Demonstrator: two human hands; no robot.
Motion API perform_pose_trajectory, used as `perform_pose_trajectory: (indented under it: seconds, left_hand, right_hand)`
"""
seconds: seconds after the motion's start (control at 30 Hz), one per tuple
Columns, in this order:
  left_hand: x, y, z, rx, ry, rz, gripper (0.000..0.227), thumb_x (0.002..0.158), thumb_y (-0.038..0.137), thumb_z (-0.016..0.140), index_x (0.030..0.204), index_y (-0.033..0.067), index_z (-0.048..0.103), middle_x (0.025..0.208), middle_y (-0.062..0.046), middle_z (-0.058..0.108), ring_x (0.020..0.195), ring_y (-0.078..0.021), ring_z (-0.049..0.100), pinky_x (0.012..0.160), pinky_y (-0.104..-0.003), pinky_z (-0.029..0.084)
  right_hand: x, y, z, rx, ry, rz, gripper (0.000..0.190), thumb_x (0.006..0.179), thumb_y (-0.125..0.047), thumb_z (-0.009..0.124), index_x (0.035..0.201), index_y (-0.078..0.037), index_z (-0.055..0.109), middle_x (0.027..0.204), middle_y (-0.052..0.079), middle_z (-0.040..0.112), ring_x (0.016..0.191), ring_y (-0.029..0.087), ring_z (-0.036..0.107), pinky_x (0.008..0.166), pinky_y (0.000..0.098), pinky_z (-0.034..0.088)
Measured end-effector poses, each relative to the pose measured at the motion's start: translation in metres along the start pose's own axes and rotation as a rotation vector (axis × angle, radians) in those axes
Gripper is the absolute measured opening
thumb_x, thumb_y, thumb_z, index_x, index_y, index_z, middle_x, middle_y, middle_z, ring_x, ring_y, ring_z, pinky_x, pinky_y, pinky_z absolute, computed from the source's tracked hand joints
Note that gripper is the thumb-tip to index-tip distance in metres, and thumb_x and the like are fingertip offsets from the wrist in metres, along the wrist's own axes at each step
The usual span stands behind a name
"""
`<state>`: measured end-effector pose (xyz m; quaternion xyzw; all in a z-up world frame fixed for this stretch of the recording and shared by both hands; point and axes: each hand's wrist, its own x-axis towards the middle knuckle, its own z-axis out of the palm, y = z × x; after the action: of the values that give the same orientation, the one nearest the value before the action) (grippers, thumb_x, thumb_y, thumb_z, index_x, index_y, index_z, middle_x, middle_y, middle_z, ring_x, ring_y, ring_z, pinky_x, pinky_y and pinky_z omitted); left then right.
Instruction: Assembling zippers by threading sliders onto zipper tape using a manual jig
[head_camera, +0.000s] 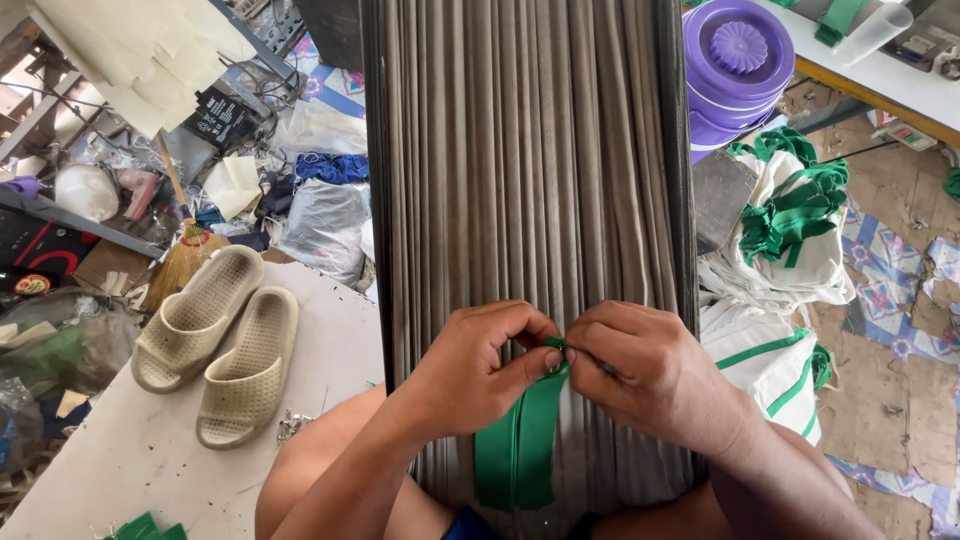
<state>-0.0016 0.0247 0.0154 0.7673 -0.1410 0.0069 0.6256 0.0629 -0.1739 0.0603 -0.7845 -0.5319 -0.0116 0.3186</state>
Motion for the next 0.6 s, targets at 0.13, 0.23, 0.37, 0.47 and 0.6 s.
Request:
perform_pose_trajectory:
  seconds: [0.13,0.23,0.37,0.47,0.6]
  left_hand:
    - [0.001,0.001,0.003,0.011,0.022,-0.090,0.005,0.094,0.014,0.072,0.091,0.0102,0.070,0.080,0.002,0.069,0.072,-0.0092,0.060,0.066,-0.027,0.048]
    - [0.001,0.004,0.003,0.063,-0.005,-0.054,0.006,0.095,0.013,0.069,0.091,0.0089,0.069,0.076,0.001,0.067,0.067,-0.0111,0.058,0.062,-0.028,0.045]
    - [0.000,0.004,0.010,0.165,0.312,0.210,0.015,0.089,0.007,0.075,0.103,0.0036,0.069,0.085,-0.012,0.065,0.081,-0.0323,0.068,0.073,-0.042,0.056]
    - [-0.003,0.010,0.011,0.499,0.442,0.407,0.025,0.090,0.017,0.077,0.106,0.0019,0.064,0.092,-0.012,0.061,0.085,-0.0314,0.062,0.077,-0.043,0.052]
    - [-0.003,0.010,0.012,0.443,0.307,0.344,0.013,0.097,0.011,0.068,0.104,-0.0001,0.065,0.094,-0.012,0.068,0.084,-0.0297,0.064,0.079,-0.040,0.053]
  right_hand:
    - [0.002,-0.002,0.000,-0.002,0.007,-0.026,0.014,0.097,-0.004,0.059,0.084,0.000,0.061,0.081,0.009,0.065,0.069,0.025,0.063,0.062,0.0367,0.052]
    - [-0.002,0.002,0.012,-0.047,0.095,-0.095,0.016,0.093,0.005,0.056,0.078,0.000,0.058,0.076,0.010,0.060,0.061,0.026,0.055,0.058,0.0373,0.047]
    - [-0.007,0.018,0.021,0.198,0.222,0.198,0.015,0.089,-0.009,0.068,0.075,-0.008,0.073,0.068,0.007,0.067,0.055,0.026,0.067,0.051,0.0341,0.056]
    - [-0.003,0.012,0.017,0.246,0.213,0.320,0.013,0.089,-0.004,0.067,0.076,-0.006,0.072,0.067,0.005,0.066,0.057,0.018,0.064,0.054,0.0293,0.050]
    - [-0.008,0.017,0.021,0.257,0.160,0.437,0.012,0.088,-0.004,0.066,0.077,-0.003,0.069,0.067,0.002,0.065,0.060,0.011,0.059,0.055,0.0267,0.046]
